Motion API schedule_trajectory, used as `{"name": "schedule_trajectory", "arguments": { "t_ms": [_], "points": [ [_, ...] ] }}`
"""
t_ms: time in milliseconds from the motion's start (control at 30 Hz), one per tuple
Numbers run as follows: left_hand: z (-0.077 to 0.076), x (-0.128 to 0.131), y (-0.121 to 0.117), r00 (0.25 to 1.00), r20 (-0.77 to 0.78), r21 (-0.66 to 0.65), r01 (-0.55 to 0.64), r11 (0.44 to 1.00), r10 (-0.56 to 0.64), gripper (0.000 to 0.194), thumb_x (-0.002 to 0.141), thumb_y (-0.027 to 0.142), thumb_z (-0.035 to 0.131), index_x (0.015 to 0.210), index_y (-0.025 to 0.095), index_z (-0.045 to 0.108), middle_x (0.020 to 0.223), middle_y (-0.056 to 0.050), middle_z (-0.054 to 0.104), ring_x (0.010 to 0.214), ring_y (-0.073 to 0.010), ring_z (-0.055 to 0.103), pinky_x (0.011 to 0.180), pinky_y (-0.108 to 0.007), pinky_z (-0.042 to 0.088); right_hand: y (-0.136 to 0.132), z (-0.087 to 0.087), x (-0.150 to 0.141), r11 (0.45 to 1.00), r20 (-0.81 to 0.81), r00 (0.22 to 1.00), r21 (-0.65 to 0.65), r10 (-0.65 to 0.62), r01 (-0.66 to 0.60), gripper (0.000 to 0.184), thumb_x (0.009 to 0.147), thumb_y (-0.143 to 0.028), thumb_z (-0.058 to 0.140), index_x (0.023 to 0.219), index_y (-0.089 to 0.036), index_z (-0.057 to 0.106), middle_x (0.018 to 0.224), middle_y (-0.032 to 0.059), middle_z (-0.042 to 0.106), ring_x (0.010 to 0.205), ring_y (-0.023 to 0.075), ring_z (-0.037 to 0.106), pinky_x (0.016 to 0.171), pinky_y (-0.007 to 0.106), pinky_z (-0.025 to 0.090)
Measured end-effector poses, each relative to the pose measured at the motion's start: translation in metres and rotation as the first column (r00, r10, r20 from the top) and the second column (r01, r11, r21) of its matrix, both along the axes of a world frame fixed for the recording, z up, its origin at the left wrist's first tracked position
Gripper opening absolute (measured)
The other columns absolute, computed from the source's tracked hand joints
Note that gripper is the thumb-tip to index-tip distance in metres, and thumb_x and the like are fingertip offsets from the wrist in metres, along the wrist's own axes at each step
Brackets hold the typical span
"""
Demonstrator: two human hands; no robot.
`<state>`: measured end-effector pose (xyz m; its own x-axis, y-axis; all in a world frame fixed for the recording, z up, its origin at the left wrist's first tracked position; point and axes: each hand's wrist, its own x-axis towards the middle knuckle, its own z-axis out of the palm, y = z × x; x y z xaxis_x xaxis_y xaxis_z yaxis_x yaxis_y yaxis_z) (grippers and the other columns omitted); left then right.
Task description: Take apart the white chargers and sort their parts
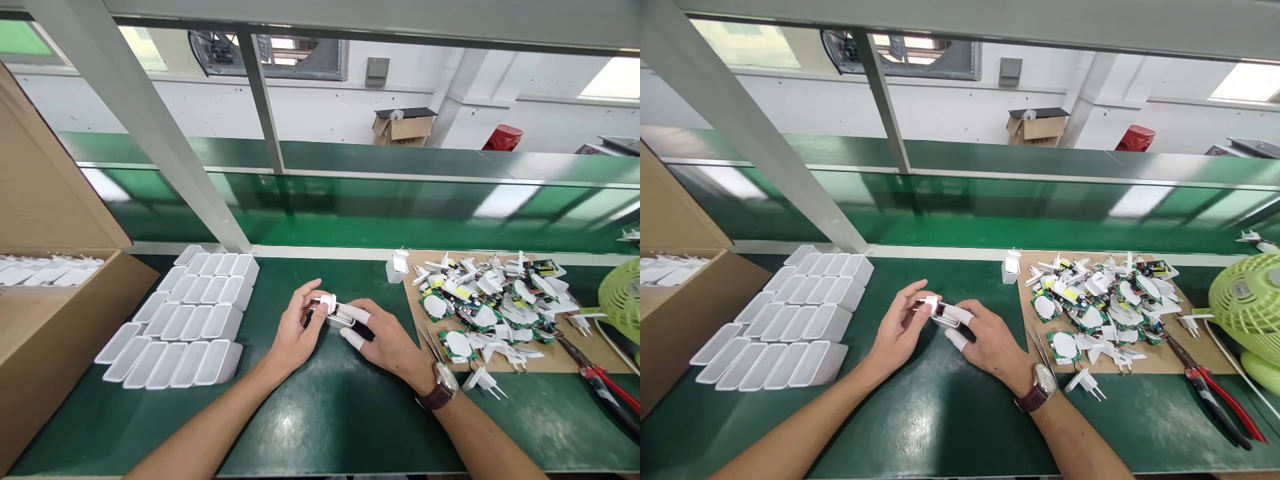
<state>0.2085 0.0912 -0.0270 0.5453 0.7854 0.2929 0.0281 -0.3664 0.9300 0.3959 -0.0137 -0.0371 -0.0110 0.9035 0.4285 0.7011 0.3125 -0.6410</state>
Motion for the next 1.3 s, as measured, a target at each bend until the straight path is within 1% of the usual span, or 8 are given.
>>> {"name": "schedule_trajectory", "arguments": {
  "t_ms": [133, 400, 533, 700, 900, 1033, 1167, 1300],
  "points": [
    [-0.001, 0.001, -0.002, 1.000, -0.015, -0.004, -0.014, 1.000, 0.014, 0.041, 0.105, 0.038, 0.055, 0.142, 0.021, 0.047, 0.115, -0.009, 0.071, 0.101, -0.0192, 0.069, 0.091, -0.035, 0.057, -0.003, 0.001, 0.006, 1.000, -0.151, 0.988, 0.002, -0.010, 0.011, 0.064, 0.095, -0.032, 0.072, 0.151, -0.029, 0.040, 0.138, 0.0112, 0.059, 0.116, 0.0244, 0.069, 0.102, 0.044, 0.060],
    [-0.002, 0.001, 0.002, 1.000, 0.000, 0.003, 0.001, 1.000, -0.001, 0.055, 0.100, 0.046, 0.065, 0.147, 0.024, 0.044, 0.123, -0.011, 0.068, 0.109, -0.0227, 0.069, 0.097, -0.041, 0.057, 0.004, -0.001, -0.007, 1.000, -0.183, 0.983, 0.024, -0.012, 0.017, 0.032, 0.099, -0.023, 0.058, 0.130, -0.024, 0.065, 0.135, 0.0149, 0.063, 0.116, 0.0264, 0.068, 0.098, 0.046, 0.061],
    [-0.002, 0.002, -0.004, 0.996, 0.014, 0.325, 0.080, 0.942, -0.089, 0.100, 0.076, 0.039, 0.093, 0.156, 0.028, 0.034, 0.138, -0.016, 0.059, 0.122, -0.0308, 0.064, 0.102, -0.048, 0.056, 0.009, 0.006, -0.016, 0.980, -0.742, 0.665, -0.185, -0.088, -0.077, 0.034, 0.100, -0.039, 0.057, 0.127, -0.023, 0.069, 0.108, 0.0099, 0.076, 0.094, 0.0253, 0.074, 0.077, 0.041, 0.066],
    [0.000, 0.005, -0.017, 1.000, 0.011, 0.472, -0.010, 0.881, 0.005, 0.090, 0.085, 0.028, 0.085, 0.158, 0.031, 0.032, 0.129, -0.011, 0.067, 0.117, -0.0271, 0.067, 0.103, -0.048, 0.056, 0.008, 0.025, -0.025, 0.924, -0.919, 0.374, -0.242, -0.121, -0.295, 0.041, 0.097, -0.049, 0.055, 0.109, -0.016, 0.075, 0.086, 0.0112, 0.077, 0.079, 0.0274, 0.075, 0.071, 0.042, 0.064],
    [0.001, 0.002, -0.015, 1.000, -0.014, 0.463, 0.003, 0.886, 0.004, 0.092, 0.085, 0.037, 0.086, 0.158, 0.031, 0.030, 0.132, -0.012, 0.067, 0.121, -0.0291, 0.066, 0.105, -0.050, 0.056, 0.010, 0.021, -0.026, 0.931, -0.899, 0.413, -0.266, -0.147, -0.249, 0.042, 0.096, -0.051, 0.057, 0.109, -0.015, 0.073, 0.090, 0.0117, 0.077, 0.083, 0.0288, 0.075, 0.073, 0.043, 0.064],
    [0.005, -0.002, -0.010, 0.996, -0.075, 0.369, 0.073, 0.926, -0.049, 0.093, 0.079, 0.052, 0.088, 0.154, 0.028, 0.039, 0.138, -0.014, 0.063, 0.125, -0.0322, 0.064, 0.107, -0.052, 0.054, 0.008, 0.007, -0.026, 0.979, -0.717, 0.670, -0.185, -0.192, 0.083, 0.032, 0.088, -0.039, 0.069, 0.116, -0.023, 0.066, 0.104, 0.0076, 0.076, 0.093, 0.0253, 0.073, 0.084, 0.043, 0.063],
    [0.008, -0.002, -0.004, 0.996, -0.061, 0.322, 0.081, 0.943, -0.064, 0.048, 0.094, 0.039, 0.075, 0.138, 0.027, 0.060, 0.135, -0.012, 0.064, 0.125, -0.0284, 0.064, 0.108, -0.048, 0.054, 0.005, -0.001, -0.026, 0.930, -0.365, 0.856, -0.171, -0.366, 0.324, 0.037, 0.080, -0.031, 0.076, 0.113, -0.023, 0.061, 0.097, 0.0057, 0.068, 0.081, 0.0226, 0.065, 0.078, 0.042, 0.061],
    [0.008, 0.002, -0.001, 0.991, -0.107, 0.274, 0.108, 0.956, -0.082, 0.023, 0.095, 0.033, 0.074, 0.117, 0.026, 0.073, 0.136, -0.011, 0.065, 0.127, -0.0283, 0.064, 0.109, -0.047, 0.052, 0.006, -0.007, -0.024, 0.953, -0.379, 0.879, -0.200, -0.289, 0.228, 0.072, 0.078, -0.031, 0.077, 0.142, -0.019, 0.044, 0.117, 0.0116, 0.066, 0.090, 0.0229, 0.066, 0.083, 0.043, 0.061]
  ]
}}
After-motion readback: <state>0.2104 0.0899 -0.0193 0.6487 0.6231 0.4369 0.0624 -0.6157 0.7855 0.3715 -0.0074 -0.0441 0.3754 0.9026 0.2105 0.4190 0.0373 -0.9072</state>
